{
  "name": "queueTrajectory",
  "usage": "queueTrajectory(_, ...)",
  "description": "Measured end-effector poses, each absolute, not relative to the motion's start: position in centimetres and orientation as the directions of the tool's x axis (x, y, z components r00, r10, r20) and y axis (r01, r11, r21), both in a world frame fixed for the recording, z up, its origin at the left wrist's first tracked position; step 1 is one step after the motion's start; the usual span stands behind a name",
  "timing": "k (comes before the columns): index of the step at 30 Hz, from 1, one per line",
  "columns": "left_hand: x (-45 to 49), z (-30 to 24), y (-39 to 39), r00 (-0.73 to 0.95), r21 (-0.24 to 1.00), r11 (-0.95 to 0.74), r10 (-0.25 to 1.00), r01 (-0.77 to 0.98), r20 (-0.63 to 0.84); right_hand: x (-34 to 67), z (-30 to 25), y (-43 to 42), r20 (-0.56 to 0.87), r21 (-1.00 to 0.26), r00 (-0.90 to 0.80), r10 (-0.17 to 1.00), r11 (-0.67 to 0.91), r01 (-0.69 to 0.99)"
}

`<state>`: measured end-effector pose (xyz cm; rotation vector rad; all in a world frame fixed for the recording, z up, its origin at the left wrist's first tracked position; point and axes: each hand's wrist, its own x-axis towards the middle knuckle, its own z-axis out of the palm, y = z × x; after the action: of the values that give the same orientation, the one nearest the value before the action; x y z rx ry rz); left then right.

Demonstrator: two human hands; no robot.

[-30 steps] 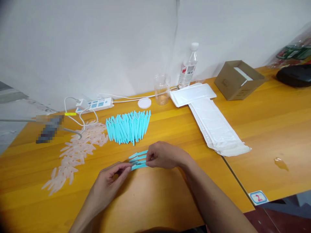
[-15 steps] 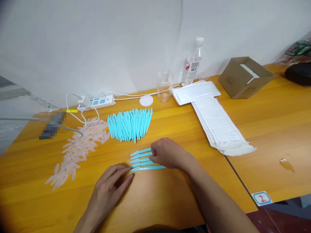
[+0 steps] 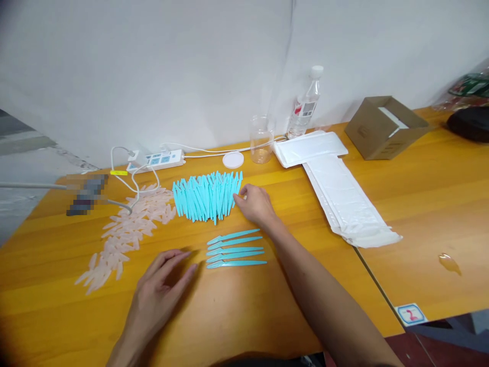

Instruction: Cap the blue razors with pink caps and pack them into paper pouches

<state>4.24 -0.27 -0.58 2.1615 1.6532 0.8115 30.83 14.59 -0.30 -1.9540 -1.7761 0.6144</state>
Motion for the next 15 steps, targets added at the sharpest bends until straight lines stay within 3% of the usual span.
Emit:
queueTrajectory(4,-1.0,-0.4,-0.7,-0.045,0.511,-0.1,0.964,0.854,0.264,29.9,-0.9,17.1,-0.067,-0.527,0.156,0.985,-0.168,0.833)
queueTrajectory(8,-6.7,0.0,-1.5,-0.266,0.323,0.173,0.925,0.93,0.273,30.0,-1.4,17.9,-0.095,-0.519,0.168,0.981,-0.193,0.833)
queueTrajectory(12,-9.6,0.7,-2.2,-0.422,0.185,0.398,0.9,0.898,0.109,30.3,-1.0,17.5,-0.125,-0.512,0.147,0.981,-0.19,0.838)
queueTrajectory(15,-9.9,0.8,-2.2,-0.437,0.16,0.434,0.899,0.887,-0.014,31.2,-0.5,17.4,-0.155,-0.502,0.163,0.974,-0.22,0.837)
